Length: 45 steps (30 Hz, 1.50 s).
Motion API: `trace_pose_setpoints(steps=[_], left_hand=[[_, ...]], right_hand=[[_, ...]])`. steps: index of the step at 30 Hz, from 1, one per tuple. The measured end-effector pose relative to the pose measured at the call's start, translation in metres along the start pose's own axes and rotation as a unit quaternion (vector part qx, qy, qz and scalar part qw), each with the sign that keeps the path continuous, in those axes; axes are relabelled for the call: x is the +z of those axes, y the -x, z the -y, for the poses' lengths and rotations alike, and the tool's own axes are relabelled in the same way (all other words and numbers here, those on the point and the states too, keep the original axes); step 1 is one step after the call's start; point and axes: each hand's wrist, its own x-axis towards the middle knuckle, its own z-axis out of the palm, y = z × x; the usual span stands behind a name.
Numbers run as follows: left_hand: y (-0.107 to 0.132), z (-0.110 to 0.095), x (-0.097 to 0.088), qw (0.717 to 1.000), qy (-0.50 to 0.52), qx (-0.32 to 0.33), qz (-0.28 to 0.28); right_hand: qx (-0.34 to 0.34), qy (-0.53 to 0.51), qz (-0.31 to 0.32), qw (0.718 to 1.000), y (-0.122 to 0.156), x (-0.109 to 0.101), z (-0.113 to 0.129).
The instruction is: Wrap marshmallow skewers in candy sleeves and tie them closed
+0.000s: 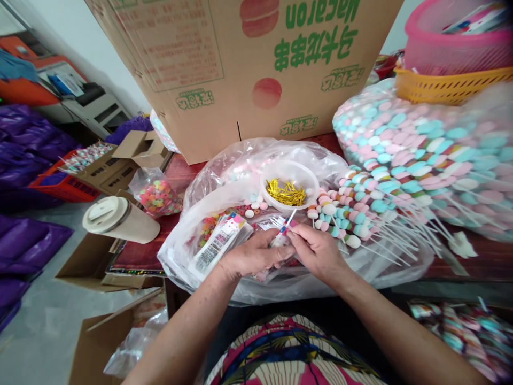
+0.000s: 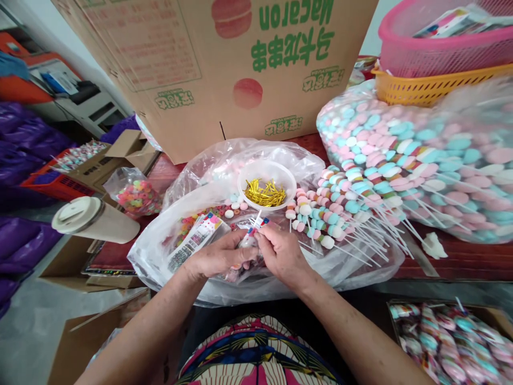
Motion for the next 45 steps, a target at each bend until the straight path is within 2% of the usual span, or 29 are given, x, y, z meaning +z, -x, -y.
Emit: trace_pose_setpoints(steps=[2,5,7,8,9,10,11,12,14,16,17,18,19,20,21,23,24,25,26,27,28,30,31,32,34,36,38,42,45], left_hand=[[0.002,-0.005,-0.004,1.000,0.000,0.015,0.011],[0.004,-0.012,-0.004,0.998,-0.035,0.033,0.038],[0.004,-0.014,-0.003,0.998,-0.053,0.006,0.033],[0.004,-0.013,-0.003,0.999,-0.047,-0.015,0.017],[0.003,-0.011,-0.003,0.999,-0.029,-0.036,-0.003],[0.002,-0.008,-0.004,0.998,-0.007,-0.052,-0.024],[0.001,-0.006,-0.005,0.998,0.009,-0.059,-0.038],[-0.001,-0.003,-0.005,0.997,0.016,-0.057,-0.040],[-0.003,-0.003,-0.007,0.999,0.009,-0.048,-0.017],[-0.004,-0.008,-0.008,0.998,-0.008,-0.056,0.036],[-0.003,-0.012,-0.009,0.995,-0.029,-0.067,0.063],[-0.002,-0.016,-0.008,0.992,-0.071,-0.070,0.080],[0.000,-0.021,-0.008,0.985,-0.138,-0.060,0.084],[0.002,-0.025,-0.006,0.970,-0.228,-0.036,0.071],[0.005,-0.028,-0.005,0.943,-0.329,0.000,0.043],[0.012,-0.031,-0.002,0.855,-0.509,0.093,-0.029],[0.015,-0.031,0.000,0.809,-0.569,0.137,-0.056],[0.018,-0.029,0.000,0.772,-0.606,0.176,-0.075],[0.020,-0.026,0.000,0.750,-0.621,0.210,-0.092],[0.021,-0.022,-0.001,0.744,-0.614,0.237,-0.113],[0.021,-0.017,-0.002,0.756,-0.586,0.253,-0.143],[0.018,-0.006,-0.005,0.823,-0.460,0.243,-0.229],[0.015,-0.001,-0.006,0.862,-0.362,0.220,-0.278],[0.012,0.003,-0.008,0.895,-0.250,0.186,-0.320],[0.006,0.010,-0.009,0.926,-0.024,0.096,-0.364],[0.003,0.012,-0.010,0.919,0.152,0.012,-0.364],[0.003,0.009,-0.010,0.902,0.263,-0.023,-0.341],[0.001,0.001,-0.010,0.881,0.353,0.001,-0.314],[-0.003,-0.003,-0.007,0.865,0.378,0.022,-0.329]], right_hand=[[0.033,-0.019,0.020,0.999,-0.002,-0.001,0.003],[0.148,-0.118,0.079,0.979,-0.006,-0.001,0.004],[0.163,-0.137,0.061,0.975,-0.009,-0.004,0.004],[0.129,-0.109,0.020,0.985,-0.010,-0.008,0.005],[0.065,-0.054,-0.027,0.996,-0.010,-0.011,0.006],[-0.022,0.022,-0.059,0.998,-0.011,-0.016,0.008],[-0.123,0.107,-0.064,0.985,-0.011,-0.020,0.010],[-0.223,0.191,-0.035,0.955,-0.012,-0.023,0.013],[-0.368,0.333,0.073,0.865,-0.014,-0.027,0.015],[-0.425,0.416,0.140,0.792,-0.016,-0.026,0.015],[-0.432,0.438,0.159,0.773,-0.017,-0.024,0.013],[-0.425,0.448,0.177,0.766,-0.016,-0.022,0.010],[-0.405,0.448,0.198,0.772,-0.016,-0.020,0.008],[-0.366,0.439,0.220,0.790,-0.014,-0.017,0.006],[-0.307,0.416,0.240,0.822,-0.012,-0.015,0.006],[-0.130,0.307,0.273,0.902,-0.009,-0.012,0.009],[-0.028,0.218,0.292,0.931,-0.010,-0.013,0.012],[0.069,0.118,0.314,0.940,-0.012,-0.016,0.016],[0.146,0.026,0.343,0.928,-0.018,-0.019,0.021],[0.194,-0.039,0.370,0.908,-0.027,-0.024,0.025],[0.209,-0.063,0.387,0.896,-0.039,-0.029,0.028],[0.154,0.030,0.356,0.921,-0.072,-0.037,0.028],[0.104,0.122,0.304,0.939,-0.090,-0.039,0.024],[0.062,0.235,0.236,0.941,-0.107,-0.039,0.019],[0.061,0.321,0.205,0.923,-0.136,-0.032,0.003],[0.082,0.354,0.228,0.903,-0.153,-0.022,-0.013],[0.090,0.375,0.245,0.890,-0.159,-0.016,-0.025],[0.076,0.397,0.232,0.885,-0.158,-0.025,-0.034],[0.072,0.401,0.233,0.883,-0.156,-0.027,-0.036]])
